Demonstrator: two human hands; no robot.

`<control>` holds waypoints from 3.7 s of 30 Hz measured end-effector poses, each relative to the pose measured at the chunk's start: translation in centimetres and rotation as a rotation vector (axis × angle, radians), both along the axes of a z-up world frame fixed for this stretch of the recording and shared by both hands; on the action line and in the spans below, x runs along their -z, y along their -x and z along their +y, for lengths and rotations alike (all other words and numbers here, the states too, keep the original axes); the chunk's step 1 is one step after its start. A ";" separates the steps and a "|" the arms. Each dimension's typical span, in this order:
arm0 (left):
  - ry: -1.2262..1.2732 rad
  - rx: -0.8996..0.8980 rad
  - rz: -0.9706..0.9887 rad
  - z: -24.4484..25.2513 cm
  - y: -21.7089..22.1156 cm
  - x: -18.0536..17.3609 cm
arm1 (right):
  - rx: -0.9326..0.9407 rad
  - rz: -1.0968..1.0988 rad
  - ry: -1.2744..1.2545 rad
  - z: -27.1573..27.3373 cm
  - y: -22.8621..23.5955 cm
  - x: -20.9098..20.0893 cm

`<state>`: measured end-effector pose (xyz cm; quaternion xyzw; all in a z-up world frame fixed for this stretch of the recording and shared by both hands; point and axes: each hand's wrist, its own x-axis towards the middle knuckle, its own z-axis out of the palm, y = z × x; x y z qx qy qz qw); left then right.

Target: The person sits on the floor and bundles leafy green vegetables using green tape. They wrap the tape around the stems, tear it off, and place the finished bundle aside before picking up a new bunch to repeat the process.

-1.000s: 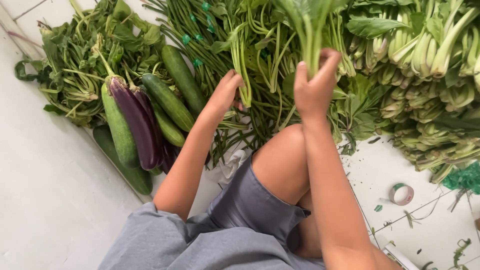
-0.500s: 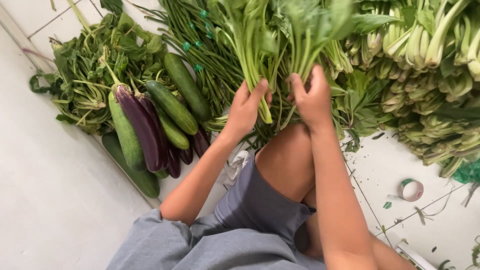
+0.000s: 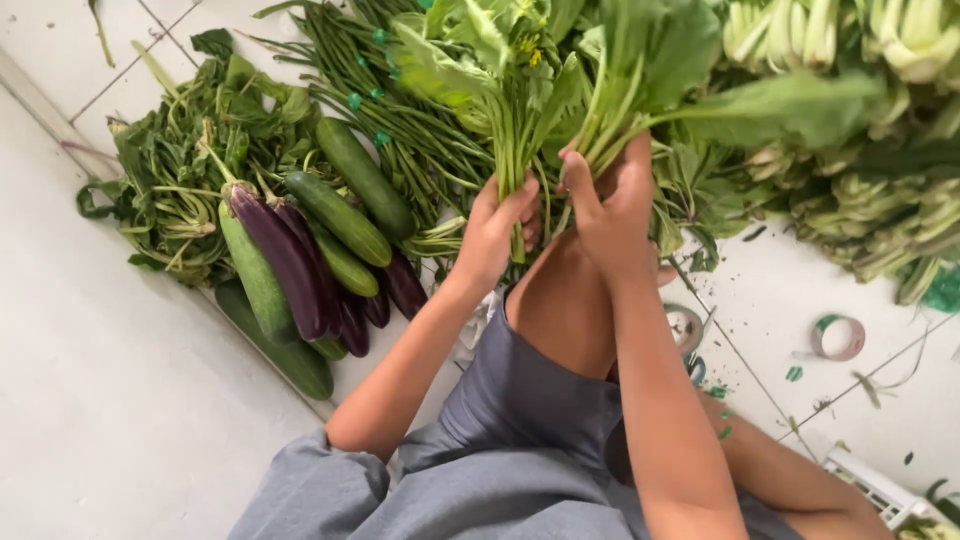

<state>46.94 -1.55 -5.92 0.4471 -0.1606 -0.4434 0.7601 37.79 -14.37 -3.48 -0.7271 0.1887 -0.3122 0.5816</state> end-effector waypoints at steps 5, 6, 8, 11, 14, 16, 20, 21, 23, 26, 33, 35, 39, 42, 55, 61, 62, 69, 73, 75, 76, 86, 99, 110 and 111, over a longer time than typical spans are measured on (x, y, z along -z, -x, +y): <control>-0.022 0.044 -0.088 -0.4 0.7 -0.7 | 0.079 -0.003 0.061 2.1 2.2 -2.0; -0.021 0.072 -0.095 -0.3 1.1 -1.1 | 0.109 0.033 0.137 2.9 2.9 -2.6; -0.004 0.105 -0.082 -0.7 2.1 -1.4 | 0.140 0.054 0.104 4.5 4.6 -2.6; 0.034 0.167 -0.072 -1.3 4.1 -2.0 | 0.177 0.039 0.009 6.1 7.7 -2.9; 0.083 0.240 -0.062 -1.9 6.9 -1.5 | 0.202 -0.012 -0.057 6.8 11.2 -3.2; 0.108 0.293 -0.041 -2.1 9.0 -2.3 | 0.231 -0.021 -0.065 7.4 13.5 -4.3; 0.017 0.386 -0.355 -1.4 13.4 -4.0 | 0.395 0.069 0.100 8.7 18.5 -5.9; 0.049 0.435 -0.318 -0.8 14.6 -3.6 | 0.450 0.089 0.103 9.2 20.0 -5.5; 0.047 0.491 -0.331 -0.8 17.1 -2.7 | 0.514 0.171 0.199 9.6 22.4 -5.4; 0.056 0.576 -0.372 -0.2 20.9 -4.1 | 0.594 0.353 0.349 10.8 26.0 -5.5; 0.070 0.776 -0.251 -1.5 27.7 -2.4 | 0.599 0.357 0.479 12.5 32.7 -4.0; 0.069 0.810 -0.219 -2.4 28.6 1.3 | 0.611 0.268 0.304 12.8 35.4 -0.4; 0.061 0.809 -0.272 -4.1 30.0 6.9 | 0.715 0.120 -0.197 13.4 39.1 8.3; -0.063 0.788 -0.414 -4.4 30.6 6.2 | 0.710 0.016 -0.358 11.5 39.6 10.1; 0.131 0.816 -0.737 -3.0 31.0 3.8 | 0.841 -0.196 -0.571 10.5 38.0 10.1; -0.102 0.884 -0.717 -3.6 30.5 3.2 | 0.844 -0.270 -0.662 10.5 37.8 8.0; -0.124 0.870 -0.712 -3.8 30.5 3.6 | 0.809 -0.291 -0.669 10.5 37.9 7.6; -0.125 0.839 -0.660 -3.7 30.6 5.5 | 0.761 -0.336 -0.560 10.4 38.2 8.3; -0.138 0.812 -0.657 -3.3 30.6 4.9 | 0.783 -0.277 -0.480 10.7 37.9 7.5; -0.099 0.712 -0.630 -3.0 30.7 4.2 | 0.795 -0.230 -0.434 10.6 37.0 5.9; -0.098 0.696 -0.621 -2.8 30.8 3.5 | 0.781 -0.219 -0.429 10.8 36.7 5.7; 0.096 0.145 -0.886 -0.8 20.0 -6.6 | 0.511 -0.105 -0.192 8.5 24.1 -1.1; -0.460 -0.303 -1.000 -5.1 1.6 -3.9 | 0.173 -0.077 0.087 0.2 2.9 -6.3; -0.076 0.103 -0.906 -4.5 9.1 -10.0 | 0.529 -0.007 -0.055 2.4 15.1 -3.5; -0.161 0.205 -1.044 -4.3 10.1 -10.6 | 0.587 0.001 0.020 3.0 16.4 -2.9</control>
